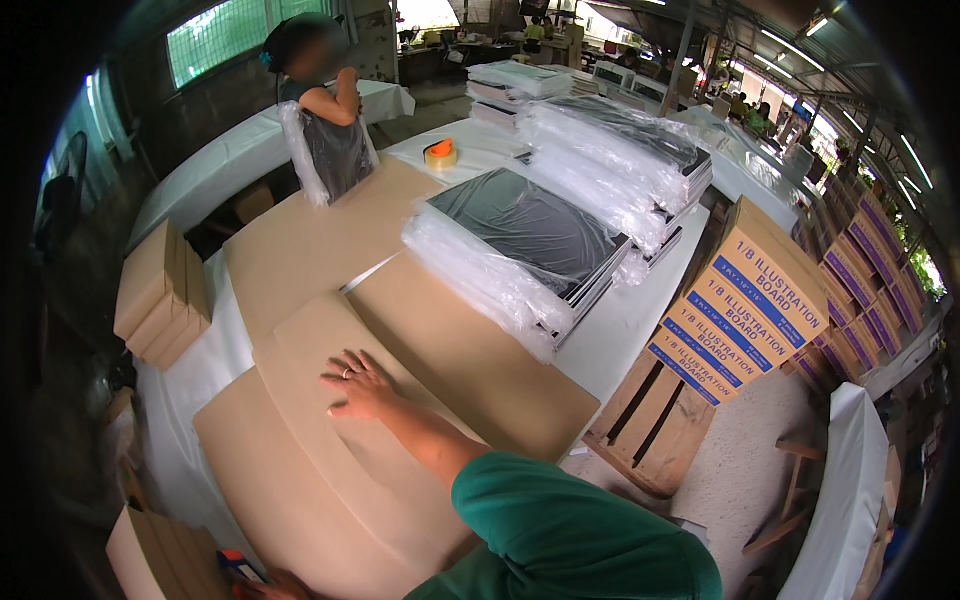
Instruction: The person wraps packages in brown paper, folding the edges of the paper around the items and securing them with tape from a dispenser.
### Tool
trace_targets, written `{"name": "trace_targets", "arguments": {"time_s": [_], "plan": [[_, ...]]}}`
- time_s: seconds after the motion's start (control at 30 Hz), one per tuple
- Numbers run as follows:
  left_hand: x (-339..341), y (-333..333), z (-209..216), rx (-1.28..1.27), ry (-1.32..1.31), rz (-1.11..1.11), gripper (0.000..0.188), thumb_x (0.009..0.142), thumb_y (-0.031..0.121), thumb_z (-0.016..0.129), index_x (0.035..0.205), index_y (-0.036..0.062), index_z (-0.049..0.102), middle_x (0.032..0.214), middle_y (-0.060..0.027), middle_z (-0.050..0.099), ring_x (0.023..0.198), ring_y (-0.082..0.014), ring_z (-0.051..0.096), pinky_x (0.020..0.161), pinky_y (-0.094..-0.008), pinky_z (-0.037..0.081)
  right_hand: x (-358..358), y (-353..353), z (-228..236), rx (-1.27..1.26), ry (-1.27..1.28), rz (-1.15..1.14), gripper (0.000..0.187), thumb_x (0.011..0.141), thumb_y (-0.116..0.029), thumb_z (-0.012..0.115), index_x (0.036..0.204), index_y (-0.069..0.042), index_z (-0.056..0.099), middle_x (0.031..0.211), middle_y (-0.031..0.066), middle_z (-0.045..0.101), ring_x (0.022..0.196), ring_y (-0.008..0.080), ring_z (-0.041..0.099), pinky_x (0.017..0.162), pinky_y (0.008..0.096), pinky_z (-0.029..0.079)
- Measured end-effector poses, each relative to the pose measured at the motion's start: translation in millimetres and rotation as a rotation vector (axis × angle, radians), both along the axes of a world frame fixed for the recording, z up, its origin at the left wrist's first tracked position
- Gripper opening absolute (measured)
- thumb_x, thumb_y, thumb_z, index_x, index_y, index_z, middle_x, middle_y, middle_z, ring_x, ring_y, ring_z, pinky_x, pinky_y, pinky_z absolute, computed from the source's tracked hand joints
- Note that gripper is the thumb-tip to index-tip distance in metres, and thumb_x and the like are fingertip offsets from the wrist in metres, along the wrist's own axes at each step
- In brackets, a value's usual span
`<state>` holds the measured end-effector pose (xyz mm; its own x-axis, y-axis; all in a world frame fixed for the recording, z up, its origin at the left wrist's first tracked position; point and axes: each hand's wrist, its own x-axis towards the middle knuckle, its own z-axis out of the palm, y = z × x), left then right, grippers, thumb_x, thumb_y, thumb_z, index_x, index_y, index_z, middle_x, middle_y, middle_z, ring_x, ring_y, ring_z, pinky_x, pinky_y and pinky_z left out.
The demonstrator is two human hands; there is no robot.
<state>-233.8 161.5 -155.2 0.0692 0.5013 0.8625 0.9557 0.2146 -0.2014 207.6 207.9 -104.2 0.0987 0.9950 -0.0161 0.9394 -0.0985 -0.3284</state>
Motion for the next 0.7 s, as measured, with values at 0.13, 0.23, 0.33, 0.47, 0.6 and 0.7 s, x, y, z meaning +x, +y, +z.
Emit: {"name": "trace_targets", "arguments": {"time_s": [0.13, 0.23, 0.33, 0.47, 0.6, 0.7], "plan": [[11.0, -3.2, 10.3, 0.016, 0.004, -0.053, 0.058, 0.092, 0.049, 0.035, 0.112, -0.0018, 0.054, 0.109, -0.0196, 0.056, 0.095, -0.0367, 0.055, 0.079, -0.0524, 0.042, 1.2, 0.2, -1.9, 0.005, -0.018, -0.004, 0.072, 0.082, -0.061, 0.045, 0.141, -0.024, 0.027, 0.150, 0.0029, 0.015, 0.139, 0.0256, 0.003, 0.112, 0.0436, -0.002], [3.9, -0.2, -0.9, 0.009, -0.021, -0.042, 0.059, 0.091, 0.050, 0.037, 0.114, -0.0020, 0.054, 0.111, -0.0198, 0.055, 0.097, -0.0378, 0.055, 0.080, -0.0540, 0.042, 0.8, 0.4, 0.7, -0.007, -0.033, 0.010, 0.072, 0.082, -0.061, 0.045, 0.141, -0.024, 0.027, 0.150, 0.0029, 0.015, 0.139, 0.0255, 0.003, 0.112, 0.0440, -0.001], [-5.8, 1.0, -15.3, -0.060, -0.057, 0.000, 0.063, 0.089, 0.052, 0.039, 0.119, -0.0022, 0.051, 0.115, -0.0208, 0.054, 0.101, -0.0389, 0.053, 0.081, -0.0558, 0.040, 0.7, 1.4, 1.2, -0.002, -0.040, 0.014, 0.072, 0.082, -0.062, 0.044, 0.141, -0.024, 0.027, 0.150, 0.0027, 0.015, 0.139, 0.0254, 0.004, 0.112, 0.0444, 0.000], [-11.4, 1.9, -24.6, -0.107, -0.071, 0.013, 0.067, 0.088, 0.053, 0.040, 0.125, -0.0025, 0.047, 0.120, -0.0221, 0.051, 0.105, -0.0400, 0.052, 0.084, -0.0570, 0.039, 0.7, 1.2, 1.8, -0.009, -0.034, 0.011, 0.072, 0.082, -0.062, 0.044, 0.141, -0.024, 0.026, 0.150, 0.0023, 0.014, 0.139, 0.0253, 0.004, 0.112, 0.0440, -0.001], [-11.4, -0.2, -23.1, -0.125, -0.051, 0.044, 0.067, 0.088, 0.053, 0.040, 0.125, -0.0027, 0.046, 0.119, -0.0222, 0.052, 0.104, -0.0396, 0.052, 0.085, -0.0559, 0.038, -0.5, 0.9, 4.0, -0.022, -0.034, 0.012, 0.073, 0.082, -0.062, 0.044, 0.142, -0.025, 0.026, 0.150, 0.0021, 0.013, 0.139, 0.0250, 0.003, 0.112, 0.0436, -0.001], [4.9, -1.3, -4.2, -0.085, -0.088, -0.010, 0.065, 0.089, 0.052, 0.039, 0.123, -0.0026, 0.047, 0.118, -0.0216, 0.053, 0.104, -0.0391, 0.053, 0.083, -0.0549, 0.039, 1.6, -1.2, 4.4, -0.029, -0.034, 0.003, 0.073, 0.082, -0.062, 0.044, 0.142, -0.025, 0.026, 0.150, 0.0021, 0.014, 0.139, 0.0249, 0.002, 0.112, 0.0436, -0.001]]}}
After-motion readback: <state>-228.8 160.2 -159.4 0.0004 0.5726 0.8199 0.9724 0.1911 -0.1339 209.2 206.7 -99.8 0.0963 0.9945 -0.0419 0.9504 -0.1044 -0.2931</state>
